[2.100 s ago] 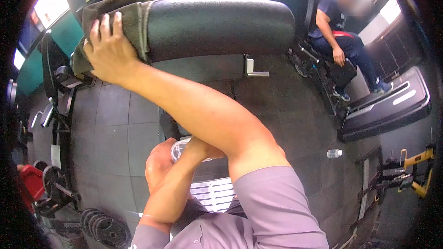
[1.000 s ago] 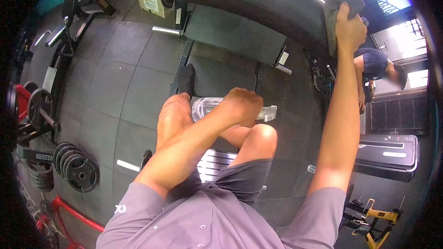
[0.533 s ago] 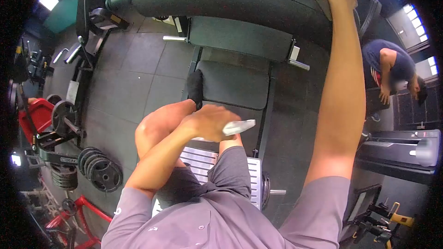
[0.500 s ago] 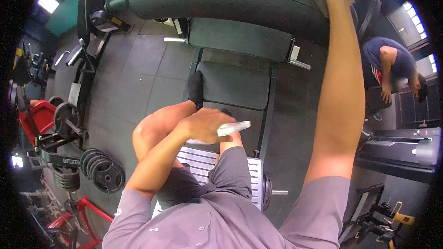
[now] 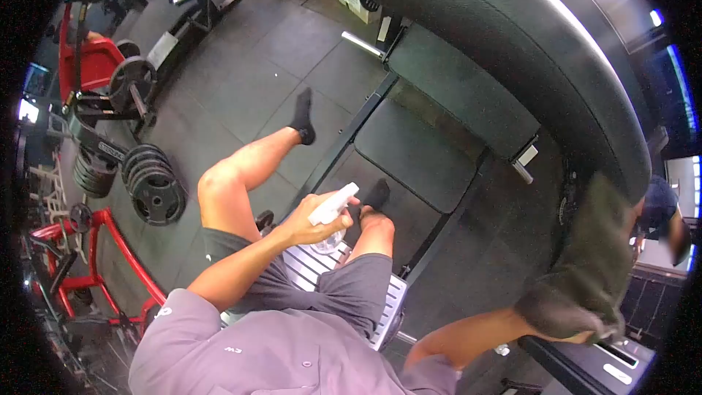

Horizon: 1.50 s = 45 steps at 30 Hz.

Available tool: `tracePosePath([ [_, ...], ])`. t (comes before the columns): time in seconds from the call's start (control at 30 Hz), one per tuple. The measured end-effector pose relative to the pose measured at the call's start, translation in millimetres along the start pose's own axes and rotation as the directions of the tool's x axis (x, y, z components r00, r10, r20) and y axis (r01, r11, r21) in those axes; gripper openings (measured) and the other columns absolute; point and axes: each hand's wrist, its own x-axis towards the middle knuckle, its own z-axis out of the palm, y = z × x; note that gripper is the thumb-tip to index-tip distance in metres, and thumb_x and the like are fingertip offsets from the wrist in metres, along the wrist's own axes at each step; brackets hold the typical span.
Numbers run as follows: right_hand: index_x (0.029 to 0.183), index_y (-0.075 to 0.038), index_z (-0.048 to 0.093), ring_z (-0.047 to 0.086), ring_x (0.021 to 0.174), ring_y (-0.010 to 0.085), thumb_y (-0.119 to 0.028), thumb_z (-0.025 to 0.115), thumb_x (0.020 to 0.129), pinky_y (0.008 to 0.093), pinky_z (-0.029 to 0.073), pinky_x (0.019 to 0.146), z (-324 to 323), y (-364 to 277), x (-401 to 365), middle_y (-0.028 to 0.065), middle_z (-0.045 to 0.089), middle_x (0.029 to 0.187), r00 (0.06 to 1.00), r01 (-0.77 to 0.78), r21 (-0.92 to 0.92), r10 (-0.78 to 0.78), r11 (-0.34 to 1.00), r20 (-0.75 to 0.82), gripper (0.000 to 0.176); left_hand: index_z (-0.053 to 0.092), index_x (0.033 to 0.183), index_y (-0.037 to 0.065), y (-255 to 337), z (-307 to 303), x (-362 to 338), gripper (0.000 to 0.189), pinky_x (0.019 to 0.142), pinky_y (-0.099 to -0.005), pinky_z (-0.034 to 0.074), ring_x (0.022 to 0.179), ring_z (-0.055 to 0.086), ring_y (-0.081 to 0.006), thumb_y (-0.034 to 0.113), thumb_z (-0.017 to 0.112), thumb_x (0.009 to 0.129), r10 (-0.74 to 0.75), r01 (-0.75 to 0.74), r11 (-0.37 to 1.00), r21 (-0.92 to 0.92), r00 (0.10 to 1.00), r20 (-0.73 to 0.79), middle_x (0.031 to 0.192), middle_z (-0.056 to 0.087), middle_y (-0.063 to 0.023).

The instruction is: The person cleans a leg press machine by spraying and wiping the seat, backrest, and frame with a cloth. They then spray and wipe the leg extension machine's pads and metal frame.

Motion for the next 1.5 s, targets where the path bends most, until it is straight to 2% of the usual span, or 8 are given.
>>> tracePosePath([
  [0.13, 0.139, -0.002, 0.048, 0.054, 0.122, 0.0325, -0.045, 0.054, 0.096, 0.0435, 0.043, 0.106, -0.3, 21.2, -103.9, 0.0179, 0.052, 0.136, 0.992, -0.128, 0.126, 0.125, 0.984, 0.031, 0.062, 0.065, 0.117, 0.005, -54.9, -5.5, 8.9, 0.041, 0.071, -0.0313, 0.053, 0.076, 0.069, -0.0182, 0.032, 0.072, 0.087, 0.026, -0.020, 0.999, 0.035, 0.981, -0.194, 0.083, 0.070, -0.0063],
  [0.3, 0.120, 0.009, 0.059, 0.063, 0.102, 0.0309, -0.048, 0.052, 0.098, 0.0445, 0.053, 0.086, 71.9, 97.2, -173.9, 0.0216, 0.062, 0.118, 0.962, -0.263, -0.417, 0.271, 0.870, -0.040, 0.062, 0.066, 0.115, 0.002, -155.0, -28.9, 26.0, 0.038, 0.069, -0.0328, 0.054, 0.073, 0.068, -0.0196, 0.027, 0.073, 0.086, 0.059, 0.007, 0.992, 0.128, 0.858, -0.510, 0.081, 0.069, -0.0080],
  [0.43, 0.105, 0.013, 0.064, 0.067, 0.081, 0.0265, -0.029, 0.049, 0.101, 0.0394, 0.054, 0.069, 96.6, 235.4, -236.7, 0.0209, 0.070, 0.098, 0.812, 0.218, -0.695, 0.268, 0.685, 0.518, 0.045, 0.066, 0.106, 0.003, -224.4, -46.9, 36.3, 0.032, 0.064, -0.0371, 0.053, 0.070, 0.066, -0.0269, 0.028, 0.072, 0.086, 0.016, 0.076, 0.992, 0.105, 0.728, -0.685, 0.077, 0.067, -0.0083],
  [0.57, 0.139, 0.008, 0.043, 0.033, 0.138, 0.0496, -0.044, 0.047, 0.099, 0.0526, 0.026, 0.114, 90.6, 431.1, -327.3, 0.0361, 0.039, 0.144, 0.331, 0.814, -0.415, 0.262, 0.407, 0.907, 0.066, 0.066, 0.110, 0.002, -264.3, -63.0, 48.0, 0.035, 0.065, -0.0358, 0.053, 0.070, 0.066, -0.0267, 0.028, 0.073, 0.087, -0.128, 0.133, 0.990, -0.050, 0.685, -0.717, 0.079, 0.068, -0.0092],
  [0.7, 0.139, 0.008, 0.045, 0.029, 0.138, 0.0524, -0.050, 0.040, 0.099, 0.0548, 0.026, 0.113, 150.4, 459.6, -326.8, 0.0393, 0.035, 0.145, 0.498, 0.755, -0.568, 0.278, 0.327, 0.822, 0.071, 0.065, 0.114, 0.000, -289.1, -71.9, 46.5, 0.039, 0.068, -0.0333, 0.054, 0.073, 0.068, -0.0217, 0.029, 0.071, 0.089, -0.316, 0.192, 0.948, -0.255, 0.670, -0.672, 0.080, 0.068, -0.0084],
  [0.83, 0.122, 0.010, 0.060, 0.040, 0.133, 0.0476, -0.053, 0.040, 0.098, 0.0586, 0.034, 0.103, 290.1, 475.9, -336.5, 0.0370, 0.045, 0.138, 0.398, 0.576, -0.783, 0.756, 0.235, 0.520, 0.071, 0.064, 0.114, -0.001, -296.8, -83.0, 43.7, 0.040, 0.070, -0.0325, 0.055, 0.077, 0.070, -0.0191, 0.030, 0.069, 0.091, -0.343, 0.197, 0.935, -0.295, 0.709, -0.616, 0.085, 0.070, -0.0106],
  [1.13, 0.117, 0.008, 0.061, 0.022, 0.145, 0.0461, -0.031, 0.055, 0.096, 0.0643, 0.015, 0.114, 184.5, 411.0, -408.9, 0.0199, 0.033, 0.156, -0.076, 0.759, -0.026, 0.128, 0.650, 0.989, 0.045, 0.062, 0.114, -0.003, -284.7, -64.5, 54.4, 0.075, 0.065, -0.0315, 0.054, 0.075, 0.068, -0.0205, 0.062, 0.071, 0.077, -0.276, 0.100, 0.941, -0.323, 0.779, -0.563, 0.089, 0.068, -0.0096],
  [1.5, 0.142, 0.006, 0.041, 0.026, 0.141, 0.0513, -0.041, 0.043, 0.100, 0.0645, 0.017, 0.114, 148.4, 417.8, -412.3, 0.0372, 0.036, 0.145, 0.405, 0.741, -0.380, 0.083, 0.553, 0.911, 0.062, 0.062, 0.106, 0.000, -245.2, -80.6, 157.8, 0.034, 0.079, -0.0410, 0.053, 0.098, 0.064, -0.0358, 0.018, 0.072, 0.079, 0.278, -0.196, 0.951, 0.239, 0.882, -0.382, 0.110, 0.060, -0.0175],
])
